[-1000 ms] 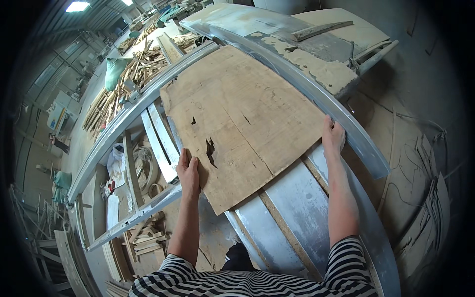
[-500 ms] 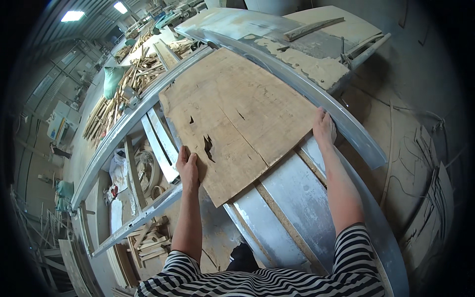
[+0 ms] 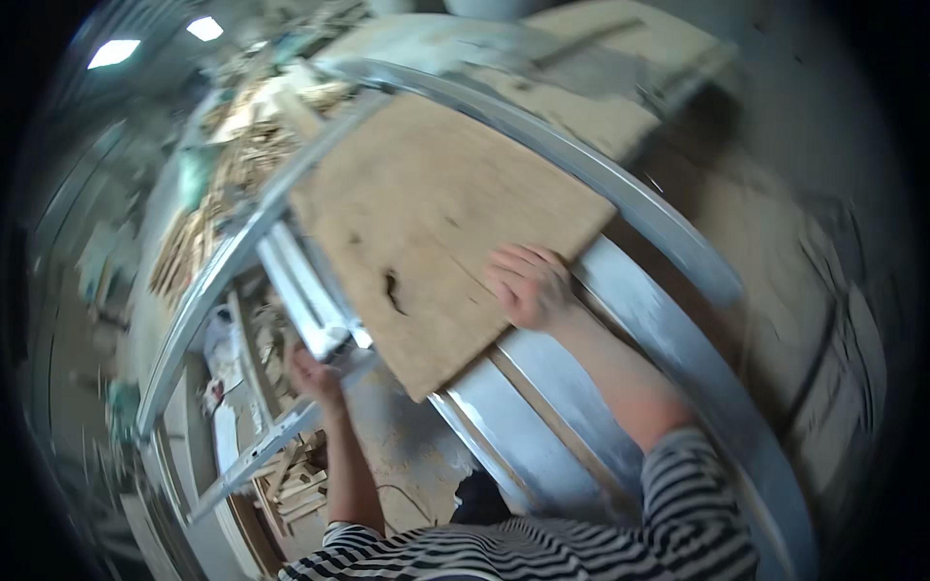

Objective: Operating a sliding table saw to trim and cut wooden panels in a factory.

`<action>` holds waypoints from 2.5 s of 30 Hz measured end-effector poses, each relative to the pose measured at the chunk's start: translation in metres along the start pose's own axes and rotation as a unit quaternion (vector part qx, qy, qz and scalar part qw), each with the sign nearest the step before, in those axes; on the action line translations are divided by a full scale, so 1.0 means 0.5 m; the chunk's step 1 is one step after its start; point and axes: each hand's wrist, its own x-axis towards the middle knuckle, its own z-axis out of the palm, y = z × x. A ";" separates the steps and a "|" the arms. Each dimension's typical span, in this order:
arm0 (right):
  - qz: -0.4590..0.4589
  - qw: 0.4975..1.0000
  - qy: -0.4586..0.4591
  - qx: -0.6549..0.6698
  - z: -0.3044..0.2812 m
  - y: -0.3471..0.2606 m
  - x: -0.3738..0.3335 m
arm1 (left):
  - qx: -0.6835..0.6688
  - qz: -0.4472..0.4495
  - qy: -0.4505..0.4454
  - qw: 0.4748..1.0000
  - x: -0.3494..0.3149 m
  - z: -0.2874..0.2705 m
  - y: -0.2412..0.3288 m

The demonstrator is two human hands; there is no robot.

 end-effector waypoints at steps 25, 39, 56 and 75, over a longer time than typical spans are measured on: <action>0.006 0.999 0.017 0.040 0.000 0.003 0.002 | 0.410 -0.071 -0.303 0.858 0.027 -0.054 -0.072; -0.001 0.999 0.038 0.038 0.012 -0.003 0.008 | 0.411 -0.060 -0.288 0.863 0.021 -0.058 -0.048; -0.014 0.999 0.041 0.023 0.015 -0.002 0.006 | 0.415 -0.062 -0.293 0.859 0.021 -0.058 -0.049; 0.001 1.000 0.001 0.021 0.015 -0.006 0.004 | 0.413 -0.044 -0.290 0.862 0.025 -0.057 -0.043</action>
